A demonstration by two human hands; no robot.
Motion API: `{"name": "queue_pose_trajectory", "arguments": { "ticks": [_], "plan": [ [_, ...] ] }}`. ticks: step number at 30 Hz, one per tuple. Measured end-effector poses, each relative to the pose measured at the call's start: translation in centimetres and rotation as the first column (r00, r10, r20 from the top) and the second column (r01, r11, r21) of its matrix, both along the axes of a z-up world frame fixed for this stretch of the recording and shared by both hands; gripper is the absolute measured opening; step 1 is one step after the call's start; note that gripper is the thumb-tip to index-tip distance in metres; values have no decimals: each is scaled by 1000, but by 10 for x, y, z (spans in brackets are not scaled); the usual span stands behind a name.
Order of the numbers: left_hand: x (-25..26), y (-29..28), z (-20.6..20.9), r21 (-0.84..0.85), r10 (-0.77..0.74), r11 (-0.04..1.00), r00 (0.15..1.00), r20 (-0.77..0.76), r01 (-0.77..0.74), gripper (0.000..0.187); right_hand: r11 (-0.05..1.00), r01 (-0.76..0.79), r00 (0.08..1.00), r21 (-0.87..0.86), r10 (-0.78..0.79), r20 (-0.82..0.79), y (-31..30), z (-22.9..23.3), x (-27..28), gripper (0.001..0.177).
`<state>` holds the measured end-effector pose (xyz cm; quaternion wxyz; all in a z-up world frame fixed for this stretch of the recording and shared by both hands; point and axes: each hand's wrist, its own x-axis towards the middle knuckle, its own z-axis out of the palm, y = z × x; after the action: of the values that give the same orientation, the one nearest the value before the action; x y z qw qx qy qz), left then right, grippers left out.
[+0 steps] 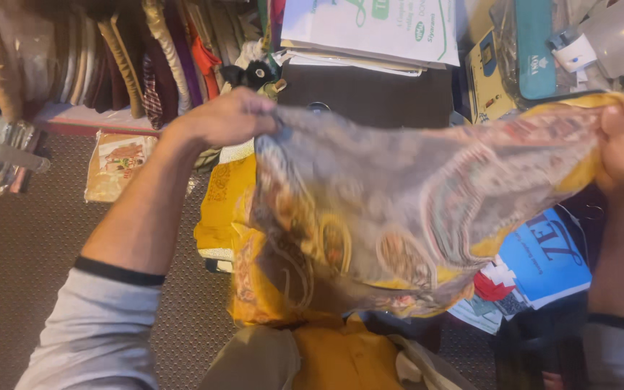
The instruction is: The person picks up a folded piece of clothing in plastic packaging from a shelf, removes it from the plastic, unfolds the garment to show the pattern, and then refolds it and places it back into the plastic sleeve.
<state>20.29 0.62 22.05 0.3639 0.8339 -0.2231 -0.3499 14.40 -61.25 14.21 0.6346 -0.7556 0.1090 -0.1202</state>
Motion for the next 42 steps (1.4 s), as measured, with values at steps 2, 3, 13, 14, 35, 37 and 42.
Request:
{"name": "queue_pose_trajectory", "arguments": {
  "ticks": [2,3,13,14,35,37,42],
  "plan": [
    [20,-11,-12,61,211,970,943,257,-234,21,975,132,991,-179,-134,3,-8,-12,29,15],
    [35,-14,-21,64,208,971,945,252,-231,21,975,134,991,-178,-137,-3,-2,-8,39,15],
    [121,-58,-67,-681,597,476,773,-214,-556,32,978,172,985,121,-168,-44,15,-12,157,11],
    [112,-62,-61,-672,530,600,845,-73,-434,64,986,75,996,150,-68,-49,20,-9,152,14],
    [-99,-81,-194,-52,109,994,801,588,-97,53,879,249,694,-407,-455,-558,130,-256,-217,20],
    [-116,-90,-198,-33,44,999,812,582,-30,49,912,326,699,-250,-411,-586,156,-233,-217,21],
    [-163,-120,-195,-42,-56,994,798,600,102,40,754,541,761,373,-250,-599,216,-152,-211,9]
  ]
}}
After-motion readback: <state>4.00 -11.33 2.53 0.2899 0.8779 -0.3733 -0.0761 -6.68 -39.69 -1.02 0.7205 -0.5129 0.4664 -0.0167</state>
